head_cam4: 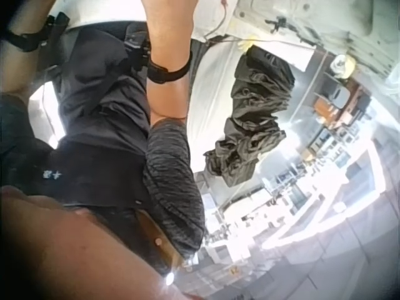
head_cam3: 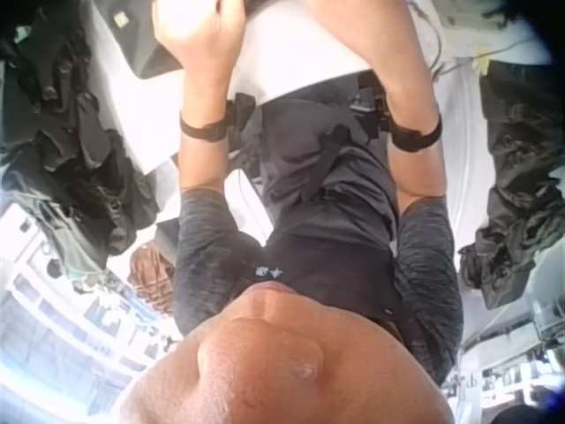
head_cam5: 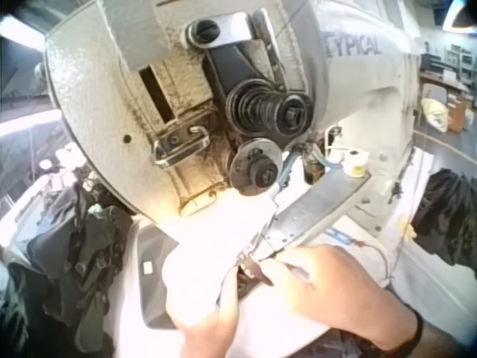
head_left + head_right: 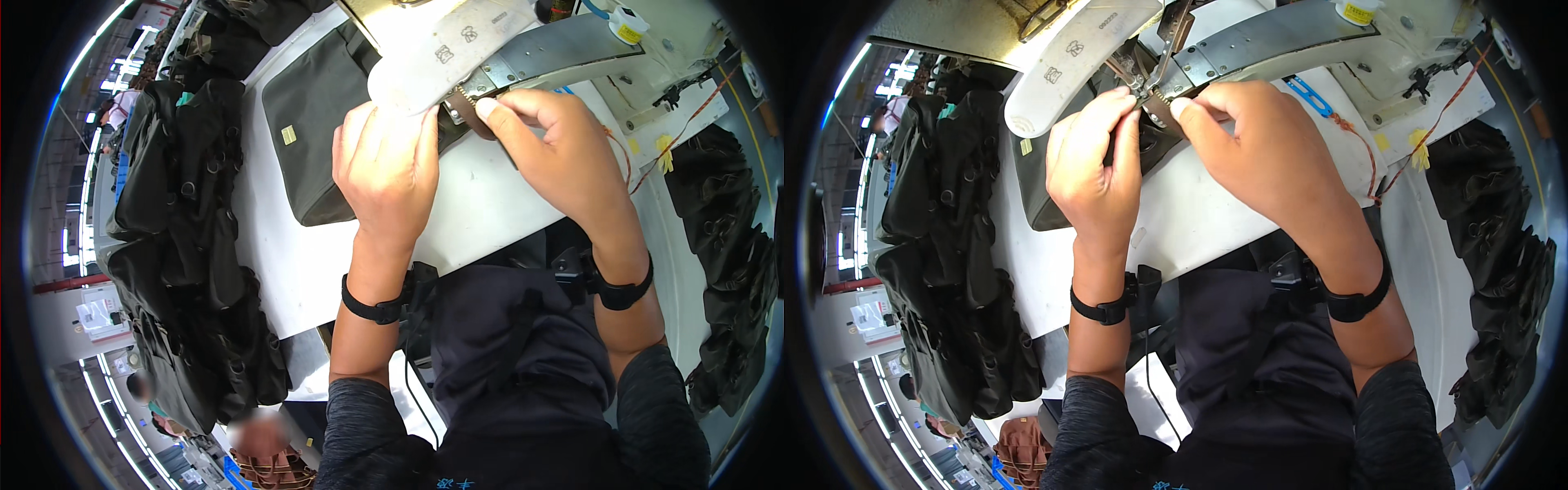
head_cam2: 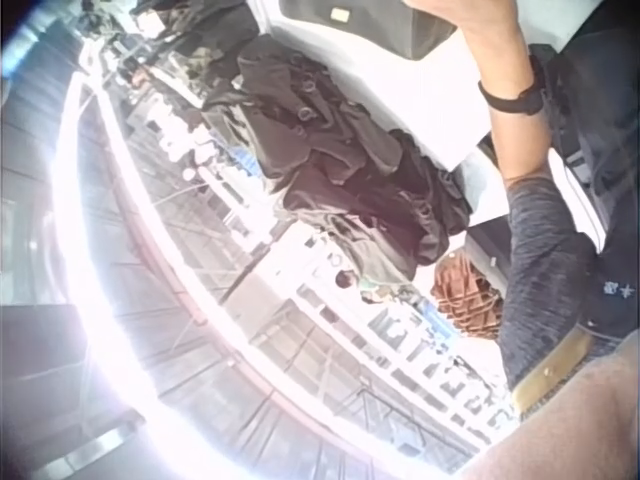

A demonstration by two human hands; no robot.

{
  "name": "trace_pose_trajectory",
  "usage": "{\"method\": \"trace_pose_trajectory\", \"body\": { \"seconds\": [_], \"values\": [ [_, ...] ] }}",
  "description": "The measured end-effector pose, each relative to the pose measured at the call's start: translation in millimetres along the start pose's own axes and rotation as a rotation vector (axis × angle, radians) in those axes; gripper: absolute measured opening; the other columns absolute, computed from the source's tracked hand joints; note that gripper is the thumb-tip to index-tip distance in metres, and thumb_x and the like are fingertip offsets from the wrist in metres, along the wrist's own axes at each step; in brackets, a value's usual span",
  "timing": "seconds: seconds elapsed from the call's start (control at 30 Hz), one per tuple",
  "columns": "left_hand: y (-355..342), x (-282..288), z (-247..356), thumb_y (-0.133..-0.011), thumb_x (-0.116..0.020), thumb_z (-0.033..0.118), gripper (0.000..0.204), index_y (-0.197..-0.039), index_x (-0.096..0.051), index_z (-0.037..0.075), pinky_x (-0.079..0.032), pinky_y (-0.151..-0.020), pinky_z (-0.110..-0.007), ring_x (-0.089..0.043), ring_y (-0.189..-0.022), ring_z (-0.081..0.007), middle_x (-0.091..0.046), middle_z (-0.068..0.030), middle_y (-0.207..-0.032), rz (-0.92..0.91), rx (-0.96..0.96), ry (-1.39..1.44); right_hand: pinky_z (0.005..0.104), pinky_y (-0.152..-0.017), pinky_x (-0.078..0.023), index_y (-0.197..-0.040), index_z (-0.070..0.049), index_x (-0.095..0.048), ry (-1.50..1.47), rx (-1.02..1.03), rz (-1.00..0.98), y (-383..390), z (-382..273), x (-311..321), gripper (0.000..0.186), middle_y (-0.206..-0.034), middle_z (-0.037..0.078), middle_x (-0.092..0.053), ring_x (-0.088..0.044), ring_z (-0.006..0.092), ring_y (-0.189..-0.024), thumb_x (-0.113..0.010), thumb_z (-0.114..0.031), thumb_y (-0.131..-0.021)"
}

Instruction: Using an industrial sewing machine to stitch the seams and zipper area of a green canvas bag.

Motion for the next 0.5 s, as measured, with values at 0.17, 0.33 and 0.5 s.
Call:
{"method": "trace_pose_trajectory", "body": {
  "seconds": [0.17, 0.33, 0.5],
  "values": [
    [-1, -3, 0, -0.081, -0.079, -0.008, 0.02, -0.097, -0.078, 0.003, -0.056, -0.083, -0.032, -0.072, -0.091, -0.0226, -0.08, -0.0092, -0.101, 0.017, -0.001, 0.011, 0.0279, -0.071, -0.052, -0.097, 0.005, -0.072, 0.041, 0.024, 0.087, 0, 6, 3, 0.03, -0.084, 0.009, -0.075, -0.068, 0.0128, -0.074, -0.063, -0.023, -0.104],
    [-3, -4, 3, -0.081, -0.079, -0.008, 0.019, -0.097, -0.078, 0.003, -0.057, -0.083, -0.032, -0.072, -0.09, -0.0223, -0.08, -0.0092, -0.101, 0.01, -0.014, 0.043, 0.0335, -0.06, -0.042, -0.084, 0.002, -0.061, 0.057, 0.118, 0.165, -11, 11, 6, 0.033, -0.07, 0.013, -0.058, -0.052, 0.0197, -0.063, -0.063, -0.025, -0.102],
    [-5, -4, 0, -0.081, -0.079, -0.007, 0.018, -0.096, -0.078, 0.003, -0.057, -0.082, -0.032, -0.072, -0.088, -0.0223, -0.08, -0.0091, -0.101, 0.0, -0.024, 0.058, 0.0395, -0.049, -0.031, -0.07, 0.0, -0.045, 0.049, 0.108, 0.179, -15, 6, 12, 0.044, -0.057, 0.016, -0.038, -0.031, 0.0251, -0.049, -0.064, -0.025, -0.1]
  ]
}}
Point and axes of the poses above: each hand's wrist, its own y-axis away from the middle knuckle, its own x-axis out of the back of the hand, z = x × y, the point moved 2 cm from there along -y, towards the middle knuckle
